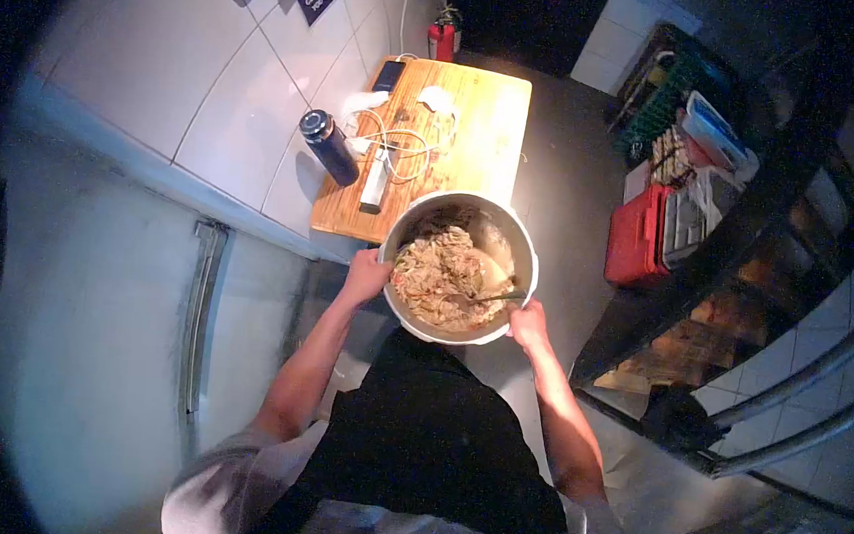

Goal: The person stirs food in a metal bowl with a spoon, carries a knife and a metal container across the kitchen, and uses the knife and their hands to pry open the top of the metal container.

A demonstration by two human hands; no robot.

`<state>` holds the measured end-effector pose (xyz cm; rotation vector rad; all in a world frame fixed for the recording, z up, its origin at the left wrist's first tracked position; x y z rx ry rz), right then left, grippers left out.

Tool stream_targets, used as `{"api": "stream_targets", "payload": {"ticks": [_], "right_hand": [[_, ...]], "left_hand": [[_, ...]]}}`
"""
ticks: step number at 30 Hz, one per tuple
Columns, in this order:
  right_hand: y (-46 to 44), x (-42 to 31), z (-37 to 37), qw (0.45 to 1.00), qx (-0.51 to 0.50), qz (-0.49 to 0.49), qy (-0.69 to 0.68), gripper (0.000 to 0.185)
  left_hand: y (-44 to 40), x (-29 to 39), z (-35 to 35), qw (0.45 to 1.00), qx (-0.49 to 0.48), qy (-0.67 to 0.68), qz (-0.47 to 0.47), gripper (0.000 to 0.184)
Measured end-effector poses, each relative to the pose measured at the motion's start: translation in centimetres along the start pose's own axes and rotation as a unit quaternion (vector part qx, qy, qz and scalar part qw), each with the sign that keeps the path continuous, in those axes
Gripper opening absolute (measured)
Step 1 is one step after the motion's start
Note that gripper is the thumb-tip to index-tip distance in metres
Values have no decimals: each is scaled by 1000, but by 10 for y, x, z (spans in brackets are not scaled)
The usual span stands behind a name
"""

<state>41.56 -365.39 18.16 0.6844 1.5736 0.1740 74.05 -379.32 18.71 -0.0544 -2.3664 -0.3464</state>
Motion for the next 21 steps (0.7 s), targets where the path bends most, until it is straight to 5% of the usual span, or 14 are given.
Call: {"api": "stream_targets", "payload": {"ticks": [5, 6, 10, 13, 14, 18, 21], "right_hand": [[-67, -49, 22, 997, -33, 42, 50, 30], [-84, -46, 32, 995, 1, -88, 55, 24], [-129, -63, 66, 1000, 7, -5, 8, 24], [-160, -73, 84, 998, 3, -45, 38, 26], [-180, -69, 86, 998, -19, 32, 50, 30], [-211, -86, 103, 994, -22, -58, 93, 30], [-230, -93, 101, 997, -49, -15, 61, 32]], "left_hand": [[-69, 18, -26, 994, -20, 100, -26, 21], [-89, 6, -22, 994, -16, 106, -31, 23], [-147, -25, -25, 990, 1, 135, -32, 22], [-164, -13, -49, 982, -3, 167, -90, 22], [-171, -15, -55, 984, 12, 160, -73, 22], [-204, -48, -46, 984, 24, 161, -78, 26], [-200, -32, -54, 982, 66, 166, -57, 26]]}}
Point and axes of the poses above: each hand's wrist, its own y-axis away from the middle knuckle, its own z-axis out of the palm, x = y × z, the point moved 1 cm from there along -y, towards the middle knuckle, and after that the axes turned 11 degrees about -y, right-handed, at the moved point
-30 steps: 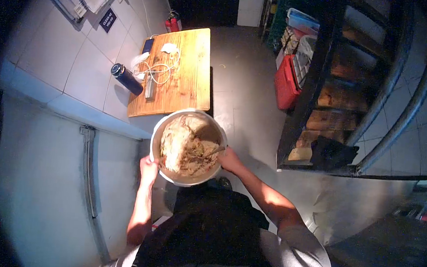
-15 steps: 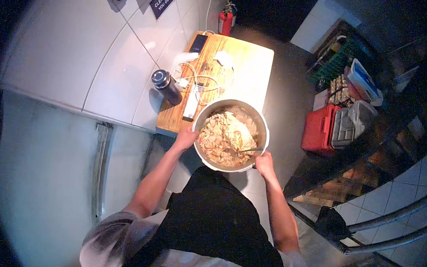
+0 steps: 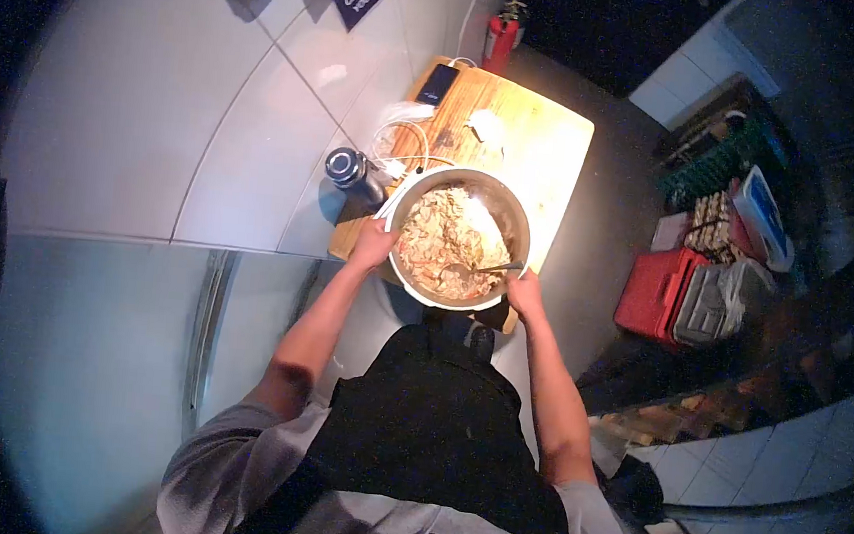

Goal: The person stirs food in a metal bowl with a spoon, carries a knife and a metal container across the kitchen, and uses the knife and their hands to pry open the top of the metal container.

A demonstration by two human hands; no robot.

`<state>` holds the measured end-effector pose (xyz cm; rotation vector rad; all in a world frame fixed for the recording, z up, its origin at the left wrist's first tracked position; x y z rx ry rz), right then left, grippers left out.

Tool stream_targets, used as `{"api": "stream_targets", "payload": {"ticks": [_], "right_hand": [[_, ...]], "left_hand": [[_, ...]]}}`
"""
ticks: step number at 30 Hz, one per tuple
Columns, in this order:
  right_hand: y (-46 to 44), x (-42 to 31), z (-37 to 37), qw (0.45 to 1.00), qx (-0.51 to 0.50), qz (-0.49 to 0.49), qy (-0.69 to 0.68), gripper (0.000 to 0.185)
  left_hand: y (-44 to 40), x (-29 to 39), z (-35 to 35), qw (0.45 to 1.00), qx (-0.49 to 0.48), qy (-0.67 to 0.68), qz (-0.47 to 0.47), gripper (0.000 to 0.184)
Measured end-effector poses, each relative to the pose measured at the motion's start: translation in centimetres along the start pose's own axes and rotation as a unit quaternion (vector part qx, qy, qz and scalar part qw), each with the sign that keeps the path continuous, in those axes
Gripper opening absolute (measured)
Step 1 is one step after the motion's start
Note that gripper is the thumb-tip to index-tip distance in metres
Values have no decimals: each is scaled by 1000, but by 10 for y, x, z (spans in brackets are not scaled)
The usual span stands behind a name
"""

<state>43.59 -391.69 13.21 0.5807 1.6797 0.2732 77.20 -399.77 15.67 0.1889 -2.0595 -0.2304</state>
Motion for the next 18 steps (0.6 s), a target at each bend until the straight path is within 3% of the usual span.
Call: {"api": "stream_targets", "payload": {"ticks": [4, 5, 8, 9, 10, 12, 14, 16, 18], "right_hand": [[-12, -17, -11, 997, -12, -19, 68, 30], [-6, -29, -14, 996, -26, -36, 80, 27], [-30, 4, -25, 996, -77, -23, 46, 27], [-17, -16, -28, 993, -114, -11, 8, 33], [10, -66, -31, 980, -170, 101, -32, 52], [19, -82, -39, 965, -193, 161, -78, 72], [24, -89, -54, 956, -226, 162, -90, 78], [26, -82, -78, 942, -260, 179, -115, 63], [23, -69, -100, 949, -259, 157, -90, 50]], "left_hand": [[-1, -7, 11, 999, 34, 32, -7, 26], [2, -2, 6, 998, 2, -1, -61, 21], [24, 43, -11, 994, 15, -58, -92, 17], [41, 66, -16, 989, 87, -90, -72, 23], [44, 54, -14, 984, 115, -81, -108, 29], [57, 39, -12, 968, 167, -64, -176, 41], [103, 44, -5, 957, 156, 30, -243, 47], [160, 39, 7, 939, 178, 57, -287, 50], [218, -45, 52, 939, 153, 6, -308, 50]]}}
Point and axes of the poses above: each hand's wrist, its own y-axis away from the middle knuckle, its own z-axis out of the palm, x = y × z, the point moved 1 cm from there along -y, towards the middle knuckle, and after that the axes turned 11 degrees about -y, right-handed, at the moved point
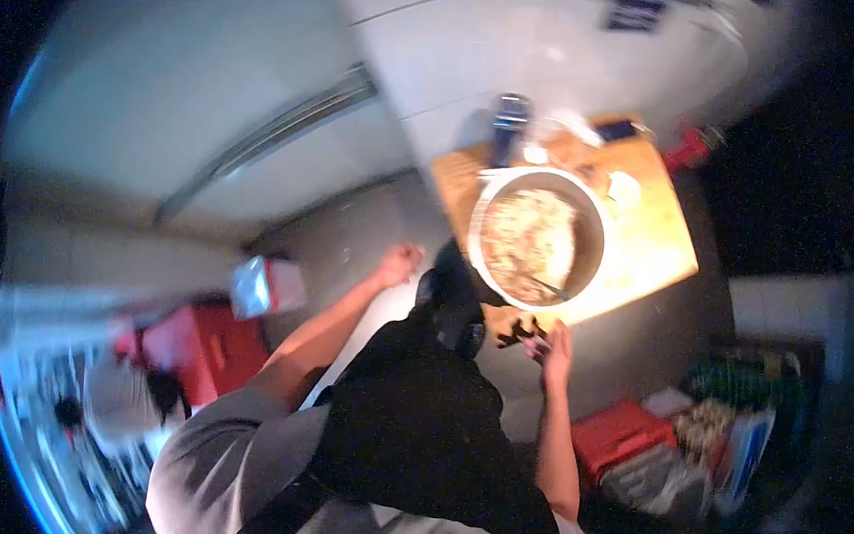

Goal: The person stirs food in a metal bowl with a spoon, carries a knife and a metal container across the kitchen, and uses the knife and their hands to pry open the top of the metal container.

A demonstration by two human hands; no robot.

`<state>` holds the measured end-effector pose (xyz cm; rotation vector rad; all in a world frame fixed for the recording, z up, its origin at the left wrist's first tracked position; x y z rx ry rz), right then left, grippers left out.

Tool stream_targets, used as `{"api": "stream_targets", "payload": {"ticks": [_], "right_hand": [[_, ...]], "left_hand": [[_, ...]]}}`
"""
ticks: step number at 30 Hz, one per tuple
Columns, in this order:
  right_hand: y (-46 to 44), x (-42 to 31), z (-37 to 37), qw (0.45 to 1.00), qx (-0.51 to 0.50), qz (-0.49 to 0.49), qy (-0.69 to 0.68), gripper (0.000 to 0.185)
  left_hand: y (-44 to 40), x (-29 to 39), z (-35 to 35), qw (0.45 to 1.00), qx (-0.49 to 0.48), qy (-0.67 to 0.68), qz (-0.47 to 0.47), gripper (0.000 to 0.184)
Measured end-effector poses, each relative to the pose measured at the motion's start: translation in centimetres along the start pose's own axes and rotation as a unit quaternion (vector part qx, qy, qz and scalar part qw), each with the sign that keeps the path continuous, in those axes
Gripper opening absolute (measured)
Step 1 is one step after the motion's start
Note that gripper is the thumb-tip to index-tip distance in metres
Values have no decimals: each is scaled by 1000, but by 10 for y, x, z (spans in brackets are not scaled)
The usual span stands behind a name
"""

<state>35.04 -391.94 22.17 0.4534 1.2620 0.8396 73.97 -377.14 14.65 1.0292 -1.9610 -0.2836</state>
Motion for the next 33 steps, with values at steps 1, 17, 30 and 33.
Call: {"api": "stream_targets", "payload": {"ticks": [1, 17, 30, 33], "right_hand": [[9, 12, -6, 999, 9, 4, 49, 45], [39, 195, 258, 812, -422, 202, 351, 26], [67, 544, 579, 733, -460, 350, 357, 23], [51, 633, 631, 734, -459, 327, 379, 24]], "left_hand": [[39, -28, -19, 995, -39, -86, -27, 48], [398, -322, 10, 888, 139, 276, -340, 31], [690, -406, 142, 540, 302, 603, -503, 31], [692, -360, 139, 481, 270, 613, -565, 26]]}}
Point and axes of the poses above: each hand's wrist, its own y-axis away from the middle knuckle, its own z-axis out of the palm, x = y × z, the point moved 1 cm from there along -y, towards the middle knuckle, and after that the axes turned 11 degrees about -y, right-handed, at the moved point
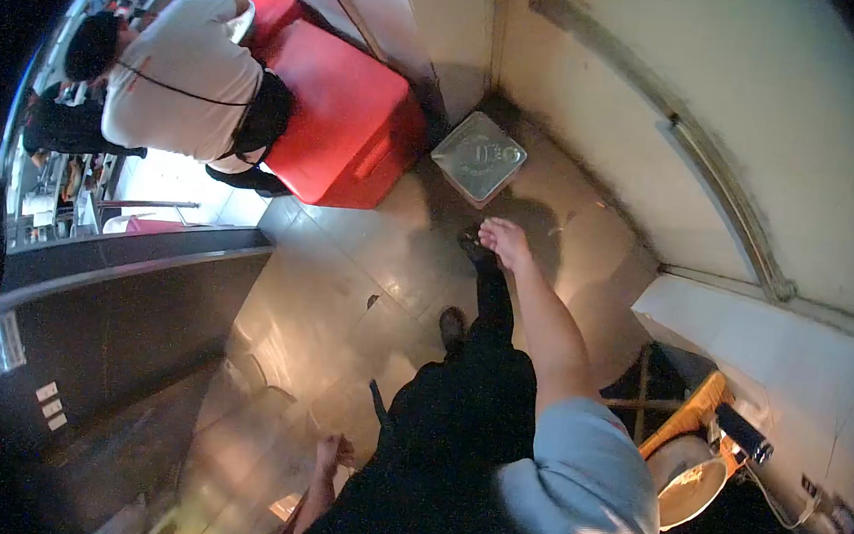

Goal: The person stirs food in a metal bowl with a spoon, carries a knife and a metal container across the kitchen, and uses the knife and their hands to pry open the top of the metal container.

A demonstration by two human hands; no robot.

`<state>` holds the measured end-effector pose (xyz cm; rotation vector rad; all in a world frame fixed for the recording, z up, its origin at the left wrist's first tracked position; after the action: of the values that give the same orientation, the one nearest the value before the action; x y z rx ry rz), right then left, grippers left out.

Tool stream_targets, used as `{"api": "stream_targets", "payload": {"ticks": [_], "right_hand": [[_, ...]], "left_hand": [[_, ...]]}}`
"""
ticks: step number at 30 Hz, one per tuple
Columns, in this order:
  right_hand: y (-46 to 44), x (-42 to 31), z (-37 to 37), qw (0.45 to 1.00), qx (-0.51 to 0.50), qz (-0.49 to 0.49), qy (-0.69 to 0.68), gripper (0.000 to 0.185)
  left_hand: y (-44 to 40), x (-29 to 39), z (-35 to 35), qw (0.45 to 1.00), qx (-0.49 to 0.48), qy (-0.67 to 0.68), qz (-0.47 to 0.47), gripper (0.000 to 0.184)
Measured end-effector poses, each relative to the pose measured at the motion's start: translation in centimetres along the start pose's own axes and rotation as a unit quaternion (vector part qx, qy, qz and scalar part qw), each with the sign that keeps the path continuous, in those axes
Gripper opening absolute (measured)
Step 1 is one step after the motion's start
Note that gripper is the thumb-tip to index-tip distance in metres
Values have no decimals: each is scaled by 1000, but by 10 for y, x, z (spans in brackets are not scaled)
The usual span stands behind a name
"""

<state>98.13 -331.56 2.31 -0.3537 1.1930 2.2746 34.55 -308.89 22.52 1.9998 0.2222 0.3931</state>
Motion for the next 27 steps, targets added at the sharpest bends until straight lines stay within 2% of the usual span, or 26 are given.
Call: {"api": "stream_targets", "payload": {"ticks": [1, 2, 3, 4, 5, 6, 7, 8, 10, 11, 13, 15, 16, 17, 19, 20, 22, 24, 26, 27], "right_hand": [[-36, 1, 2, 999, 34, -7, 31, 25], [-75, 3, 1, 996, 68, -14, 63, 26], [-114, 6, 3, 990, 99, -21, 94, 27], [-150, -1, 12, 950, 110, -53, 288, 29], [-169, -13, 21, 870, 120, -78, 472, 32], [-183, -19, 19, 753, 122, -92, 640, 36], [-205, -21, 12, 724, 101, -139, 668, 44], [-229, -24, 8, 692, 75, -188, 693, 54], [-282, -36, -3, 550, 71, -277, 785, 57], [-295, -50, 3, 524, 83, -246, 811, 58], [-311, -77, 19, 483, 93, -220, 843, 57], [-325, -92, 16, 453, 90, -232, 856, 53], [-339, -94, -2, 487, 108, -167, 850, 58], [-358, -92, -29, 517, 125, -102, 840, 64], [-353, -97, -50, 580, 143, 37, 801, 62], [-325, -107, -39, 610, 142, 109, 772, 55], [-282, -117, -14, 560, 84, 175, 805, 40], [-262, -122, 5, 386, -34, 155, 909, 27], [-273, -108, -9, 625, -7, 37, 779, 29], [-280, -98, -23, 727, 6, -21, 687, 31]], "left_hand": [[4, -10, 6, 997, -59, 42, -21, 29], [7, -22, 22, 996, -50, 29, -71, 31], [6, -39, 42, 990, -64, 75, -102, 27], [4, -55, 61, 981, -75, 121, -134, 23], [2, -67, 81, 969, -83, 164, -166, 20], [-1, -70, 102, 972, -84, 132, -175, 17], [-14, -69, 113, 981, -88, 100, -139, 11], [-17, -59, 124, 967, -89, 151, -187, 8], [-31, -14, 135, 911, -65, 285, -290, 9], [-37, 14, 139, 885, -44, 337, -319, 12], [-23, 148, 152, 911, -31, 341, -229, 8], [-42, 130, 152, 950, -80, 272, -132, 13], [-48, 119, 152, 969, -88, 188, -132, 13], [-49, 122, 150, 934, -104, 306, -151, 14], [-45, 125, 159, 964, -61, 218, -139, 14], [-42, 128, 164, 970, -53, 201, -126, 11], [-34, 140, 175, 979, -38, 172, -99, 18], [-32, 140, 174, 970, -28, 204, -133, 17], [-35, 150, 177, 962, -29, 234, -135, 14], [-33, 160, 176, 961, -38, 246, -124, 13]]}}
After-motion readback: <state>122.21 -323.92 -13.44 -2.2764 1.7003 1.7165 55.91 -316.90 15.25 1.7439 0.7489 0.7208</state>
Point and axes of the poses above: each hand's wrist, its own y-axis away from the middle knuckle, its own z-axis out of the palm, x = y × z, the point moved 1 cm from there along -y, towards the middle knuckle, and after that the axes turned 11 degrees about -y, right-handed, at the moved point
